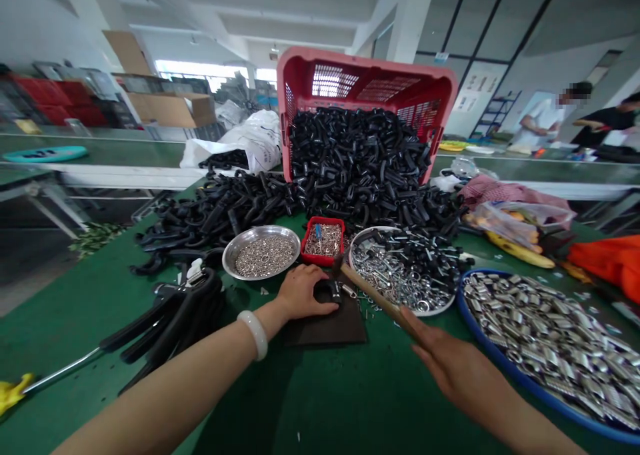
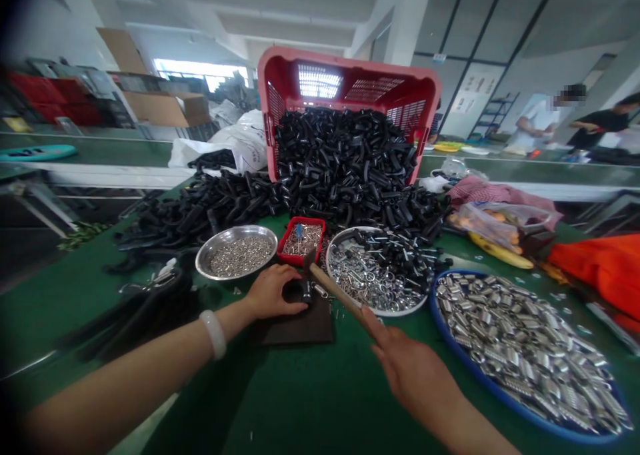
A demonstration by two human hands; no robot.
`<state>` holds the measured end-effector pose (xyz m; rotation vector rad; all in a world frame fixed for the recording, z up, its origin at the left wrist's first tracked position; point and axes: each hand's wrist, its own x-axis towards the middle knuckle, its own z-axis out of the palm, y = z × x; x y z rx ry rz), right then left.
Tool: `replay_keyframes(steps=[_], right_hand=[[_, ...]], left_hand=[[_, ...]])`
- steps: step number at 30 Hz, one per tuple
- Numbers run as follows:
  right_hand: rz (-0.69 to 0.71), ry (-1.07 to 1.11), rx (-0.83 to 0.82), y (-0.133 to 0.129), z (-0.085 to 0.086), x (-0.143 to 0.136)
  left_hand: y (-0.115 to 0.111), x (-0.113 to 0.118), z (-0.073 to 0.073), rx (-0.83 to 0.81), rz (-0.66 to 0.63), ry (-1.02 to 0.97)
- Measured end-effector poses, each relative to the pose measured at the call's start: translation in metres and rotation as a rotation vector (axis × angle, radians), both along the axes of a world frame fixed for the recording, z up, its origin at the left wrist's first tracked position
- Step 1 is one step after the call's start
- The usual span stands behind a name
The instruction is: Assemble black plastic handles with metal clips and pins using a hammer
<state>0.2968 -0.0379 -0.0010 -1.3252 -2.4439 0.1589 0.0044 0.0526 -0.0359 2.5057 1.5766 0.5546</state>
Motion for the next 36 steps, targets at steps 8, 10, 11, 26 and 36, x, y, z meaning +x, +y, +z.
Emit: replay_keyframes(steps=[8,10,11,26,36], right_hand=[[-0.011,0.077,0.263,-0.009,0.015,-0.005],[0.004,0.074,0.162,-0.01,0.006,-0.006],[0.017,0.076,0.085,-0.009,0.003,-0.006],[-0.606,0.109,0.013,0.067,0.017,0.053],[-0.506,1.727,-0.827,0.069,-0.008,-0.131]], left_hand=[[0.002,0.002,-0.003,0.023,0.015,-0.043],[0.003,0.002,-0.003,0.021,0.025,-0.037],[0.003,0.002,-0.003,0.018,0.029,-0.034],[-0.013,0.012,0.024,-0.043,0.186,-0.341],[-0.034,0.044,0.052,0.017,0.068,-0.122]])
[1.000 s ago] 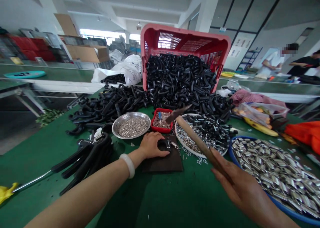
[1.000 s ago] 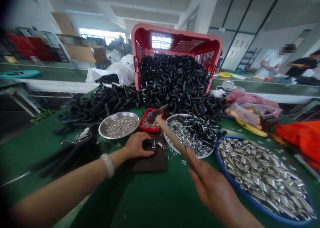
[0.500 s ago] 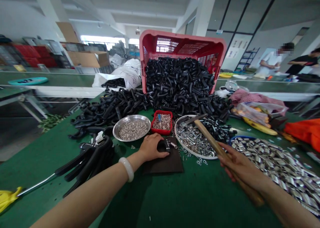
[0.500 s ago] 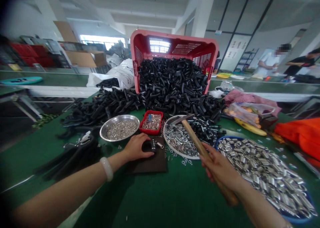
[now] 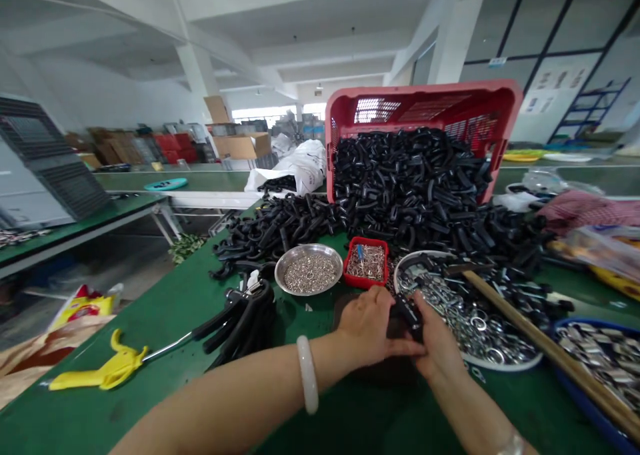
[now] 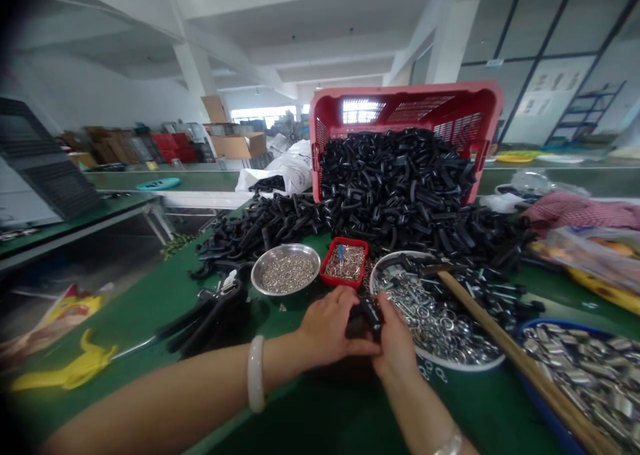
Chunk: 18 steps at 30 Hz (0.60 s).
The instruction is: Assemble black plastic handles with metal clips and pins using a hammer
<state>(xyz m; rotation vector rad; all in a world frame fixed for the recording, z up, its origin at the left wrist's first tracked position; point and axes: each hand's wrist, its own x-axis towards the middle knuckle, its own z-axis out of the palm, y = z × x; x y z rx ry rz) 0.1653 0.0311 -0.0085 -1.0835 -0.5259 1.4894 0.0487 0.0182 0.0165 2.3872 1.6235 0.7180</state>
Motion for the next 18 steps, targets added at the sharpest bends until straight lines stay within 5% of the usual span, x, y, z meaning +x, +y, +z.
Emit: replay_keyframes(steps=[2,7,9,15,18], right_hand=[[-0.008,0.042,-0.051,0.004,-0.011,0.0],[0.154,-0.075,-0.035,-0.001,-0.023,0.006],[0.172,-0.136,-0.018,-0.003,-0.023,0.004],[0.212,-0.176,0.046,-0.001,-0.026,0.003],[0.242,-0.201,0.056,0.0,-0.029,0.004]], left_hand=[[0.019,-0.031,0.009,-0.028,-0.017,0.094],[0.104,-0.159,0.037,-0.237,0.811,0.125],[0.13,-0.195,0.035,-0.28,0.909,0.099],[0.159,-0.215,-0.001,-0.294,0.992,-0.058],[0.166,-0.214,0.004,-0.215,0.999,-0.155]])
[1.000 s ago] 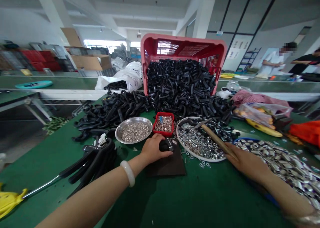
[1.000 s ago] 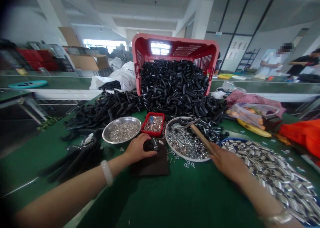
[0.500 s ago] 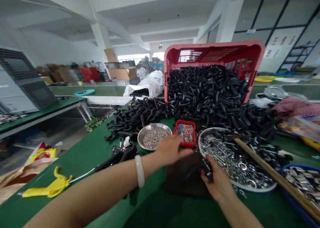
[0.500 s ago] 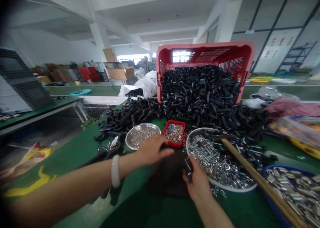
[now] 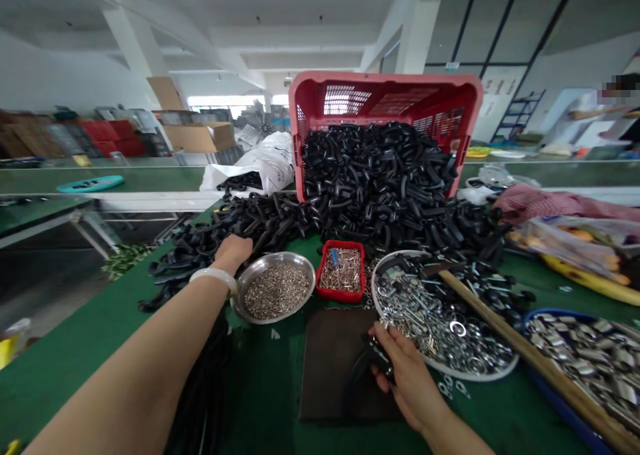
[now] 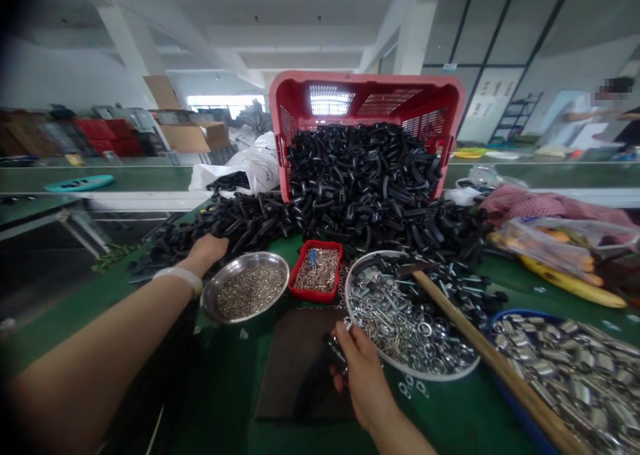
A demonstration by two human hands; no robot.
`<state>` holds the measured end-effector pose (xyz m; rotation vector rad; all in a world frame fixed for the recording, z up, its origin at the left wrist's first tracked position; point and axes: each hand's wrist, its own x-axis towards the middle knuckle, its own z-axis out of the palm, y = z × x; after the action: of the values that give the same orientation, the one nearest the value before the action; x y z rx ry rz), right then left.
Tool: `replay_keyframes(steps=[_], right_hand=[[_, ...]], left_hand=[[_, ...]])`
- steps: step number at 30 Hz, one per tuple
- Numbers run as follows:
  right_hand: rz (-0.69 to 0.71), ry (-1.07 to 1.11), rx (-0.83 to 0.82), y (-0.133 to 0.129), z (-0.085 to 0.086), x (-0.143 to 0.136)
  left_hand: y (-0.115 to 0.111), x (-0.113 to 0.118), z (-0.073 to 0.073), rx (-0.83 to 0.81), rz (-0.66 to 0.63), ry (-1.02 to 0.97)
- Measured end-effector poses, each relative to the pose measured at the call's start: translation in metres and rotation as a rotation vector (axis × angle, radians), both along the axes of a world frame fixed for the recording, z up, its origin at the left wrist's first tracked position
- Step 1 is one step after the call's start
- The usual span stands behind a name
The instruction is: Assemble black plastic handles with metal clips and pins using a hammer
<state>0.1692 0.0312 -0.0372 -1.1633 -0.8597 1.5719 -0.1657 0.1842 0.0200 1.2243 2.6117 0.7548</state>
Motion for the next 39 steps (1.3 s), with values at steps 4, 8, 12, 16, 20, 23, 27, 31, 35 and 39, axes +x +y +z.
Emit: replay_keyframes(steps=[4,8,12,16,20,23,27,31,35,39], right_hand=[[0.022,-0.015,-0.016,0.001,0.001,0.0],[-0.019,-0.053,0.03,-0.001,0.015,0.001],[-0.039,-0.176,0.338,-0.008,0.043,0.006],[-0.054,-0.4,0.629,-0.014,0.061,0.014],[-0.106,-0.65,0.776,-0.015,0.067,0.02],[-0.185,-0.814,0.834,-0.014,0.069,0.02],[-0.21,-0.926,0.884,-0.012,0.07,0.021],[-0.138,-0.996,0.953,-0.007,0.062,0.022],[-0.096,-1.034,0.968,0.003,0.054,0.019],[-0.109,-1.017,0.968,0.012,0.054,0.016]], left_hand=[[-0.001,0.012,0.041,0.225,-0.073,-0.051],[-0.042,0.071,0.07,0.363,-0.55,-0.647],[-0.111,0.158,0.052,0.021,-0.787,-0.963],[-0.155,0.213,0.027,0.077,-0.778,-0.988],[-0.161,0.228,0.021,0.235,-0.726,-0.849],[-0.16,0.229,0.019,0.347,-0.755,-0.647],[-0.161,0.23,0.01,0.442,-0.756,-0.421],[-0.159,0.229,0.004,0.44,-0.812,-0.415],[-0.154,0.223,0.009,0.346,-0.839,-0.61],[-0.149,0.22,0.019,0.305,-0.828,-0.653]])
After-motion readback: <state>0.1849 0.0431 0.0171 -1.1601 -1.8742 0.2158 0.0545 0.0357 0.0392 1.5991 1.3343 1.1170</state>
